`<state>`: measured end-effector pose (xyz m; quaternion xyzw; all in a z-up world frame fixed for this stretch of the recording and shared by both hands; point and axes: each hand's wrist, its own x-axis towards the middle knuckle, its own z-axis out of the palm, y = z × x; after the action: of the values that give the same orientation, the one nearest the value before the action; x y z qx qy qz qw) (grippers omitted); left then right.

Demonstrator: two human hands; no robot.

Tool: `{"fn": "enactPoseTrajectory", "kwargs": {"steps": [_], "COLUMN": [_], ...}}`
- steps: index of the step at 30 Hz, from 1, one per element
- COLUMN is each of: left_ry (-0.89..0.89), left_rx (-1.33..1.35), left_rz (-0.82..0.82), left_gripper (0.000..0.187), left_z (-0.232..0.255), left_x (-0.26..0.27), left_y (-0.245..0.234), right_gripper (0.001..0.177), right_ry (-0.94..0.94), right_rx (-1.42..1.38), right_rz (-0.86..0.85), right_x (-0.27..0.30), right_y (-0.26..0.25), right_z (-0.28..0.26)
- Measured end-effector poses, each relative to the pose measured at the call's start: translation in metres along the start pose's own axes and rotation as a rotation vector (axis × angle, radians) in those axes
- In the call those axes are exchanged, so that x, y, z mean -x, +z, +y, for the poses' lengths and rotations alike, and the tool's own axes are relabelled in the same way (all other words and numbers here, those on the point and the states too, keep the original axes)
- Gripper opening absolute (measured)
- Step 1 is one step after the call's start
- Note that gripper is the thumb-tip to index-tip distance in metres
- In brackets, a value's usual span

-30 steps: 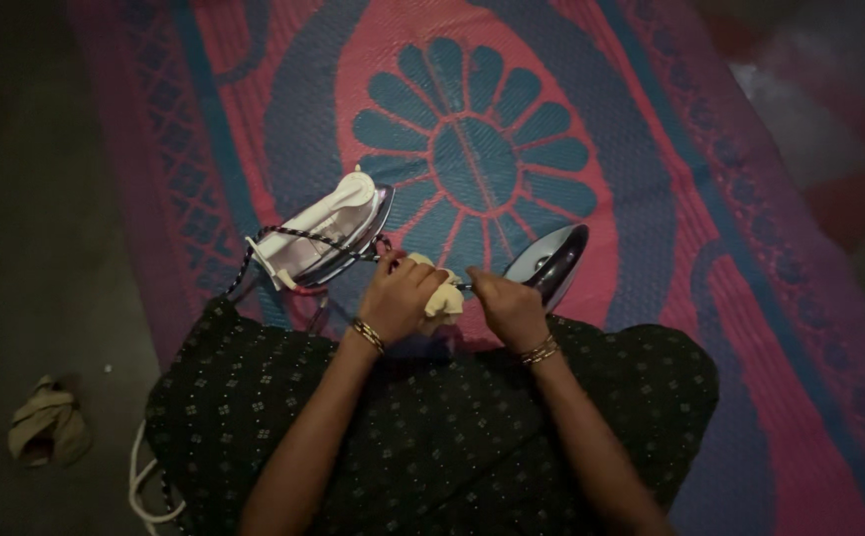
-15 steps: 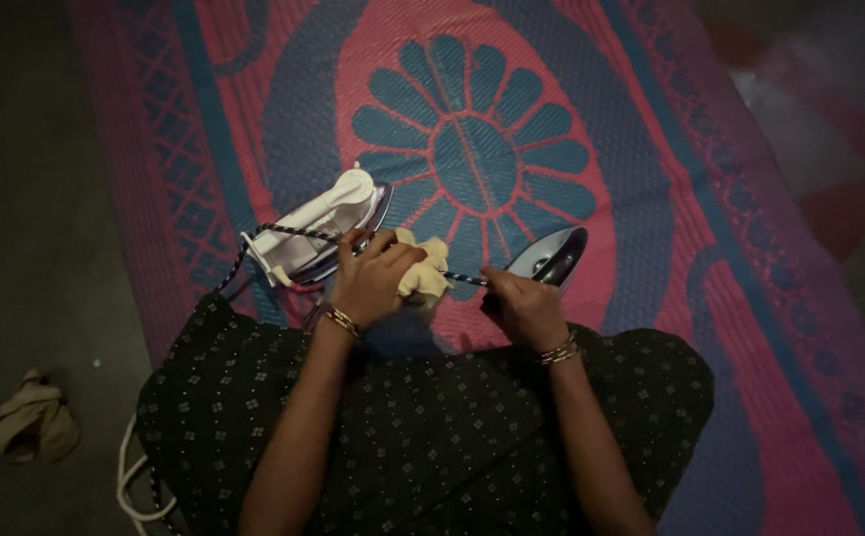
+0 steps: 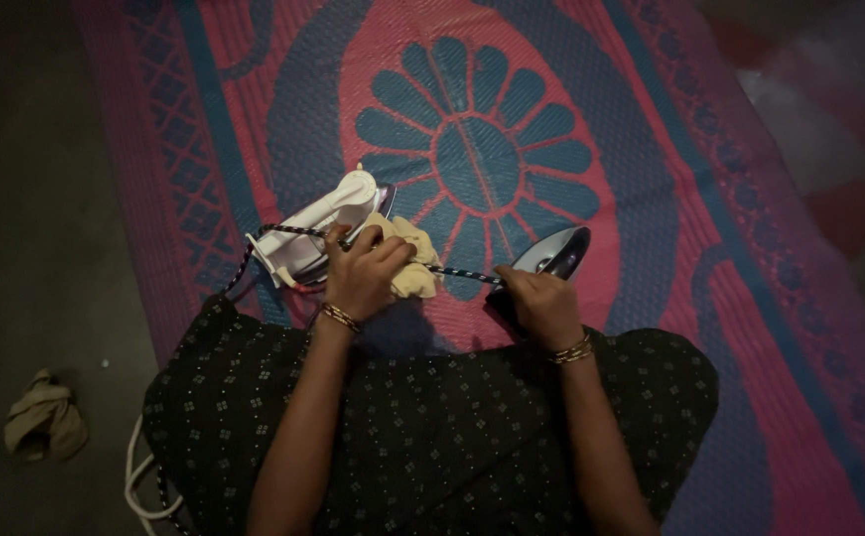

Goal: The person cleans the soleplate of a clothes iron using a cloth, then wraps the power cord around the handle of the iron.

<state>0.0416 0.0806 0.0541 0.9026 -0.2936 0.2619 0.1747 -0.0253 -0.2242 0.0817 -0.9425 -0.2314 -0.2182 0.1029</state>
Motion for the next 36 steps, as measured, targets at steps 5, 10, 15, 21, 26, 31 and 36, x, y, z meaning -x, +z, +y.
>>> {"fn": "enactPoseTrajectory", "kwargs": {"steps": [5,10,15,21,26,31,36], "left_ry": [-0.006,-0.109,-0.012,0.092,0.134,0.160,0.068], "left_rx": [-0.036,0.267,0.240,0.160,0.244,0.218,0.241], "left_rz": [-0.045,-0.217,-0.188,-0.013,0.043,-0.088,-0.121], "left_gripper": [0.028,0.047,0.059,0.040,0.032,0.046,0.063], "left_z": [-0.003,-0.004,0.008,0.028,0.041,0.040,0.031], "left_x": [-0.002,-0.003,0.006,0.003,0.013,0.015,0.010], "left_y": [-0.007,-0.002,0.011,0.014,0.024,0.034,0.017], "right_gripper": [0.018,0.018,0.027,0.024,0.016,0.018,0.019], "right_ry": [0.040,0.071,0.105,0.269,0.393,0.586,0.734], "right_rx": [-0.011,-0.104,-0.367,-0.321,-0.364,-0.573,-0.966], "right_rz": [-0.069,-0.113,-0.106,-0.188,0.012,-0.037,-0.048], "right_x": [0.003,0.014,0.002,-0.027,-0.018,-0.007,-0.001], "right_y": [0.006,0.015,0.006,0.006,0.022,0.038,0.039], "right_z": [0.007,0.016,-0.030,-0.084,-0.065,-0.045,-0.035]}}
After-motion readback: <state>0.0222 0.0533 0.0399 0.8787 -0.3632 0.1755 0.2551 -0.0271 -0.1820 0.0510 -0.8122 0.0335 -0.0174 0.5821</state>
